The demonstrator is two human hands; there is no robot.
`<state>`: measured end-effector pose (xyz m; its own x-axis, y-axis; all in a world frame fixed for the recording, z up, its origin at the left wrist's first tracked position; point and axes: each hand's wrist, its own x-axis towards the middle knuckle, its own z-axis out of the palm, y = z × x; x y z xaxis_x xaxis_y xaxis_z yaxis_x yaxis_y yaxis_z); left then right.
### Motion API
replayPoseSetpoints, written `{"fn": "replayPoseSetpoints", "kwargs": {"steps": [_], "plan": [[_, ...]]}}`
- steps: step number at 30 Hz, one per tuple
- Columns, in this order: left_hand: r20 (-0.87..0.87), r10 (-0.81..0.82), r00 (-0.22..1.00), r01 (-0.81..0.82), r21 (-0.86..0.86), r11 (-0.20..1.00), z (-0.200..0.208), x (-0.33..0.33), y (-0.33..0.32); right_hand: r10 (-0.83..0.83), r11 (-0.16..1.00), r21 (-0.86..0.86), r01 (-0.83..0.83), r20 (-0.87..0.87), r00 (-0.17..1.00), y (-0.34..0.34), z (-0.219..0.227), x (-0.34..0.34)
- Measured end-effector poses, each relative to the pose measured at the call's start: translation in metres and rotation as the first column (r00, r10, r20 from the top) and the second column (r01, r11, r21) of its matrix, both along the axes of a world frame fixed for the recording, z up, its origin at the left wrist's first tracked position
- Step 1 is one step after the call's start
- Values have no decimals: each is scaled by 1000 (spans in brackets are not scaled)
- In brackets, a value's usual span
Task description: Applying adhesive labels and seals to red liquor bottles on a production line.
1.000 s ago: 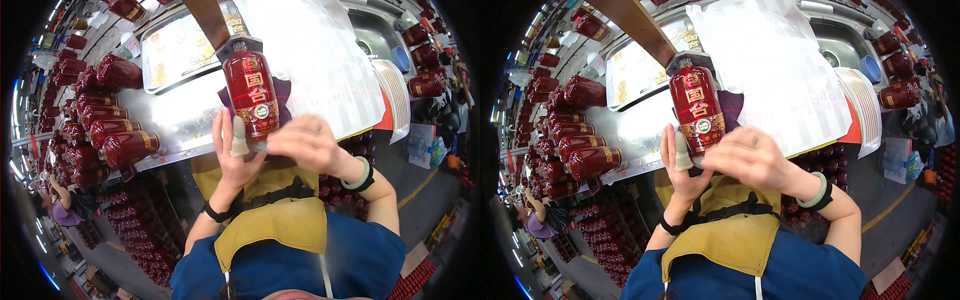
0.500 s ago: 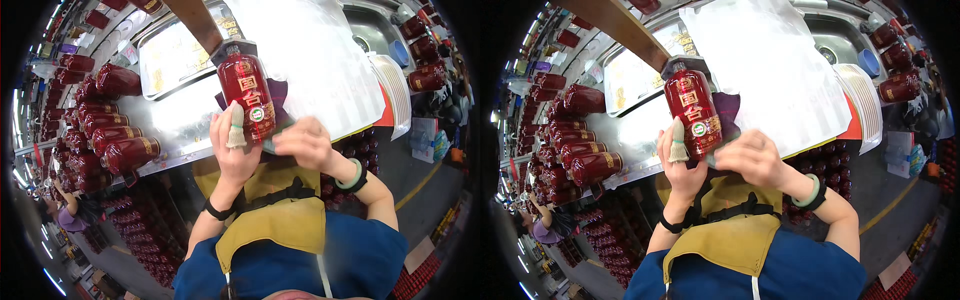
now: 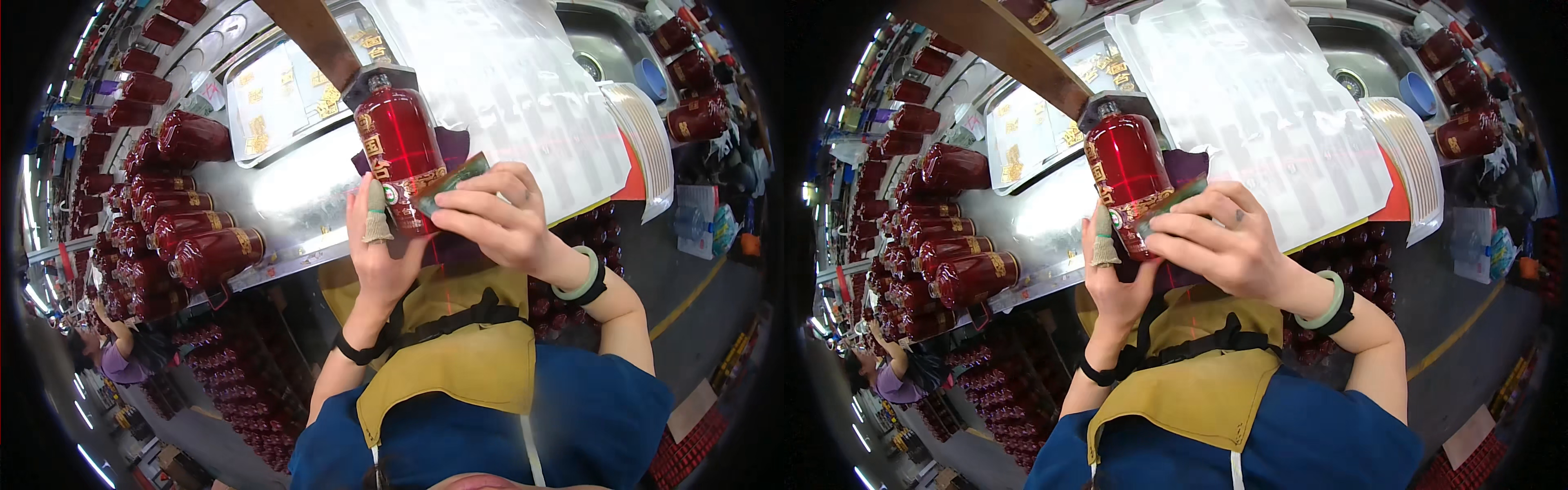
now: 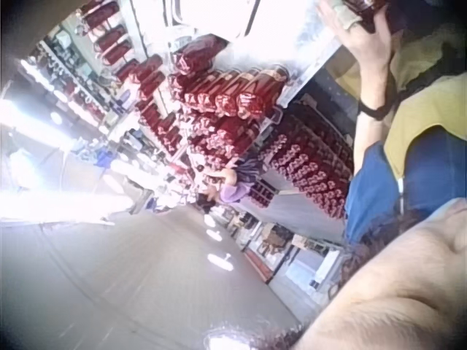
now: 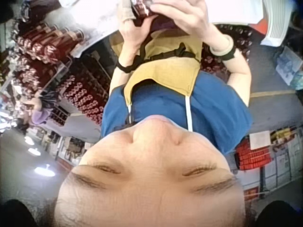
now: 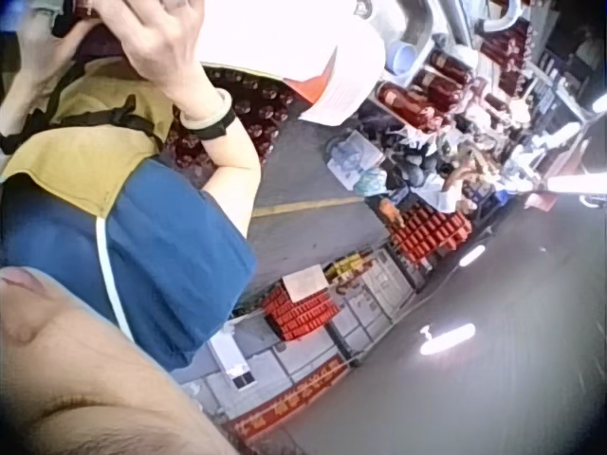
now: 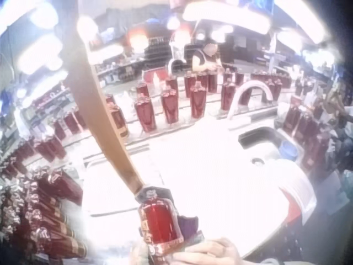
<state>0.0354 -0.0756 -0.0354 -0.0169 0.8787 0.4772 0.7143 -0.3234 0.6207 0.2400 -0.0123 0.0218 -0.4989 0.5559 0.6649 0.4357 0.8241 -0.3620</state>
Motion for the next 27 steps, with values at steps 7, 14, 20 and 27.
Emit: {"fn": "replayPoseSetpoints", "kwargs": {"steps": [7, 14, 20, 27], "plan": [[-3, 35, 999, -35, 97, 995, 11, 10, 14, 75, 981, -159, -112, -223, 972, 3, 11, -5], [-216, 52, 975, -20, 147, 989, 12, 4, 20, -219, 792, -607, 66, -180, 959, 4, 4, -33], [-90, -13, 996, 23, 112, 993, 10, 1, 17, -449, 729, -601, 327, -59, 891, 13, -11, -11], [-20, -45, 999, 46, 26, 999, 4, -5, 13, -304, 763, -644, 53, -287, 908, 0, -1, -27]]}}
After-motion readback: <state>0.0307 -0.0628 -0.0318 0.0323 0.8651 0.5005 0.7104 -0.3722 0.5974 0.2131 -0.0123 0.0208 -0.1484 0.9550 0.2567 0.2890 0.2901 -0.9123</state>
